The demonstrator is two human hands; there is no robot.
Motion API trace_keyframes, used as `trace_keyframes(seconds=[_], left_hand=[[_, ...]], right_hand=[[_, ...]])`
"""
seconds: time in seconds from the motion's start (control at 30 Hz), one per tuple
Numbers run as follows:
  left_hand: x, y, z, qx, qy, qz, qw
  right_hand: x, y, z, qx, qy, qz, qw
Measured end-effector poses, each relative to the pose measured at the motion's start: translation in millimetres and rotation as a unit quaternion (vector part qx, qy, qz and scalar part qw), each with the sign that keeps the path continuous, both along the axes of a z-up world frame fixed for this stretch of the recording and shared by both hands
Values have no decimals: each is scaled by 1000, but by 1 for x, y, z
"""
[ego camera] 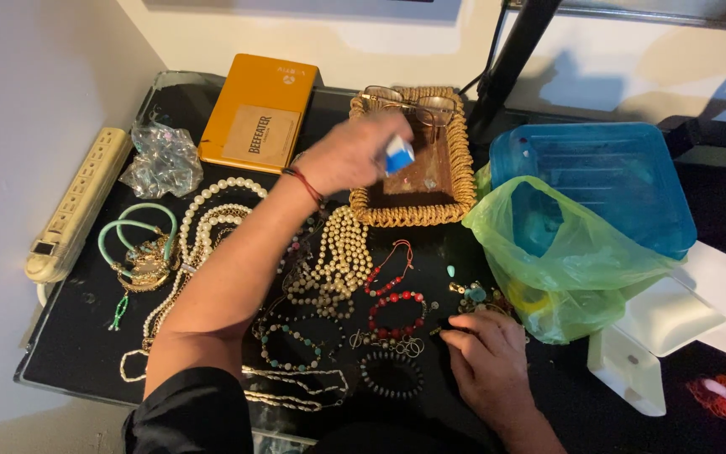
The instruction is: Sorting through various necklaces, bracelets, and earrings on a desk and placing them into a small box.
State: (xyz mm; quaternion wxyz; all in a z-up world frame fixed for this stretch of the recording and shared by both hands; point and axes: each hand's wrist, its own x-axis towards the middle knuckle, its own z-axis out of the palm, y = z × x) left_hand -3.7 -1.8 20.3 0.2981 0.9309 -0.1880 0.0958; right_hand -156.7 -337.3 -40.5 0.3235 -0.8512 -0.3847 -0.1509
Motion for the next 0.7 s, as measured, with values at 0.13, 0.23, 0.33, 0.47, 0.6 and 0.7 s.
trace_keyframes(seconds=[0.13,0.23,0.33,0.47,0.6,0.7], left_hand=[[1,-17,-20,61,33,-40,997],[8,-21,-36,104,77,-78,989],[10,-28,-26,140,124,-88,978],[29,-29,-43,190,105,-38,975],[46,-29,-71,287,48,13,957],[37,-34,-57,291,106,5,951]], right_hand=[[-1,0,-1,11,-11,0,1000],[0,-1,0,4,-8,2,1000],[0,-2,-2,12,-13,1,1000],[0,0,-3,10,-1,0,1000],[0,-1,-2,9,0,4,1000],[0,-2,-4,19,1,0,1000]])
